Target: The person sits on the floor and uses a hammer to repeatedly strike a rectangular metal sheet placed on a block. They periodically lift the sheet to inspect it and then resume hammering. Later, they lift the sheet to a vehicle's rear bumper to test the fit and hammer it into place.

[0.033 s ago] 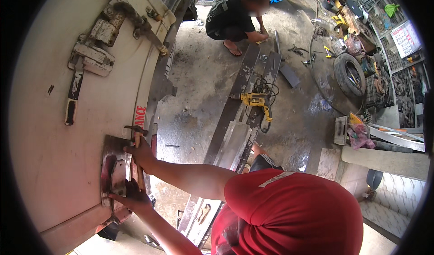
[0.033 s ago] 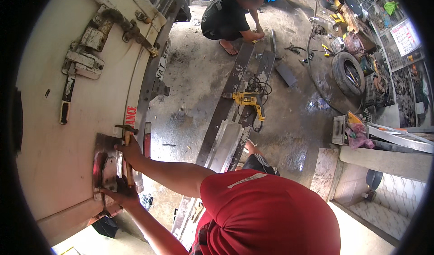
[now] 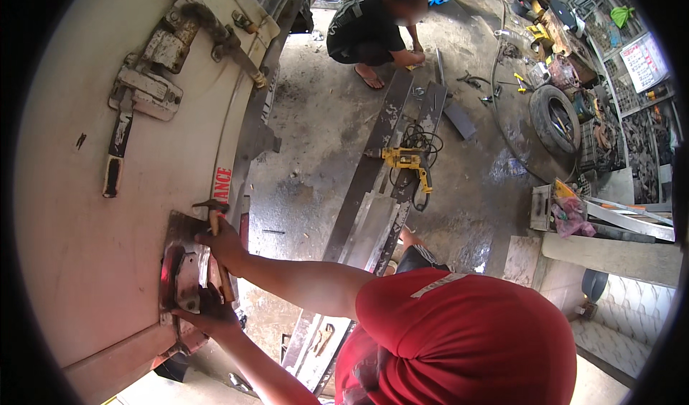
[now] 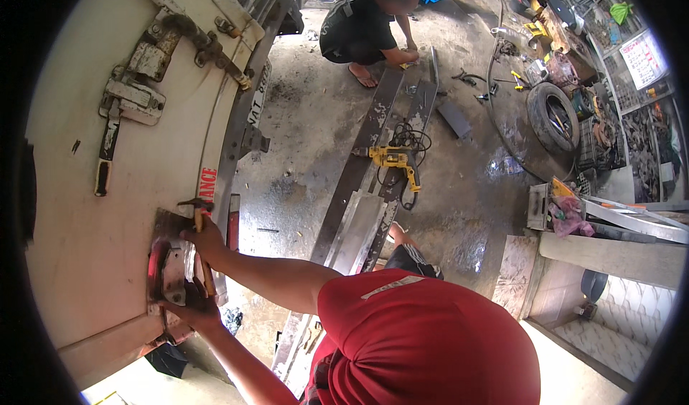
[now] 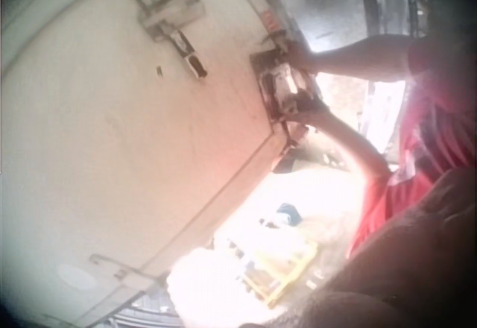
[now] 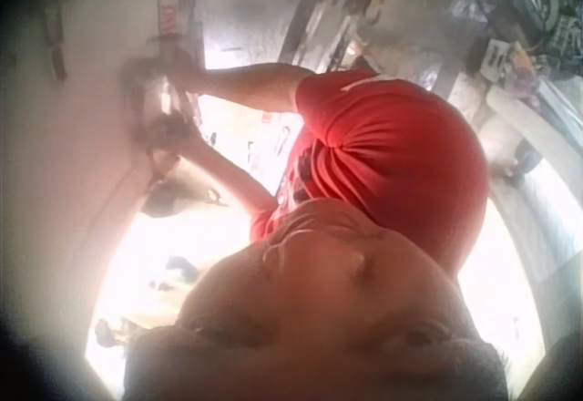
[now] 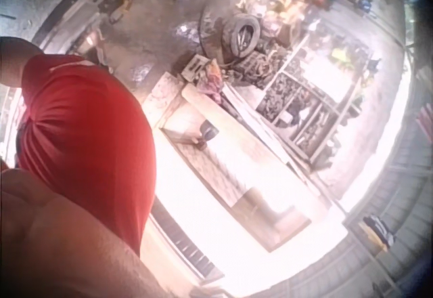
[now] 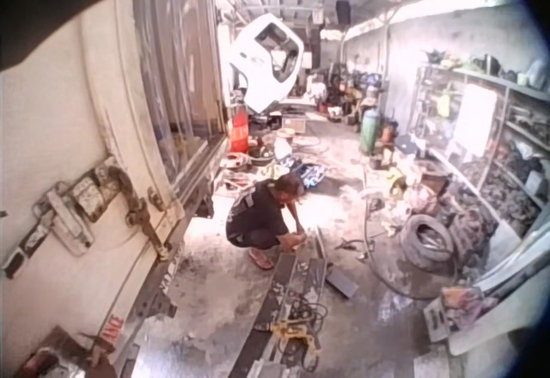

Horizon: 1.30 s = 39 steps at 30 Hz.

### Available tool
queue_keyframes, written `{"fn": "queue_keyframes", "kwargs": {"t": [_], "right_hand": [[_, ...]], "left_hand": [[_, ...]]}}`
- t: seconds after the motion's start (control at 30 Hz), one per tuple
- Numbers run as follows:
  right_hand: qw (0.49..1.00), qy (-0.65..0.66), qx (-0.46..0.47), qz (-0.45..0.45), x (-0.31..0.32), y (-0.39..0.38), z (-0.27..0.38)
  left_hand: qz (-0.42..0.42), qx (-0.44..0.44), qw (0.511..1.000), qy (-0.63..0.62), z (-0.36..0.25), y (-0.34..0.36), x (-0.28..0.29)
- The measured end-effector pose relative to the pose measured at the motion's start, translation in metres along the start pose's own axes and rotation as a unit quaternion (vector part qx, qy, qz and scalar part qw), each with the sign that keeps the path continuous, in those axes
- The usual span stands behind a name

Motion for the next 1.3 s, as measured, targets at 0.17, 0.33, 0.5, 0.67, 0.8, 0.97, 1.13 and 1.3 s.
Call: {"fn": "queue_keyframes", "kwargs": {"t": [0.17, 0.33, 0.5, 0.67, 0.8, 0.97, 1.13, 1.3], "right_hand": [[0.985, -0.134, 0.059, -0.096, -0.018, -0.003, -0.007], [0.969, -0.193, 0.080, -0.130, -0.001, 0.000, -0.006], [0.983, -0.151, 0.108, -0.005, 0.014, 0.016, 0.008], [0.977, -0.151, 0.080, 0.124, 0.060, 0.007, 0.023], [0.979, -0.088, 0.020, 0.181, 0.129, -0.017, 0.037], [0.970, -0.238, 0.011, 0.054, 0.256, -0.065, 0.078], [0.942, -0.329, -0.062, -0.023, 0.347, -0.144, 0.140], [0.975, -0.198, -0.075, -0.074, 0.388, -0.203, 0.137]], "left_hand": [[-0.006, 0.014, 0.999, -0.052, -0.009, 0.003, 0.001], [-0.040, 0.022, 0.999, -0.005, -0.015, -0.001, 0.006], [-0.040, 0.062, 0.997, -0.018, -0.009, -0.001, 0.007], [-0.013, 0.096, 0.995, 0.008, -0.004, -0.031, 0.020], [0.021, 0.109, 0.993, 0.049, 0.000, -0.077, 0.034], [0.105, 0.168, 0.967, 0.160, -0.024, -0.121, 0.113], [-0.064, 0.098, 0.934, 0.338, -0.105, -0.163, 0.194], [-0.078, 0.026, 0.762, 0.642, -0.190, -0.146, 0.256]]}}
Point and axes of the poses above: each hand's wrist, its own y-axis towards the middle knuckle, its own x-axis out of the back of the hand, z = x × y, the point moved 6 cm from there along y, towards the middle knuckle, and after that the axes turned 4 degrees about -x, right-handed, at the moved point
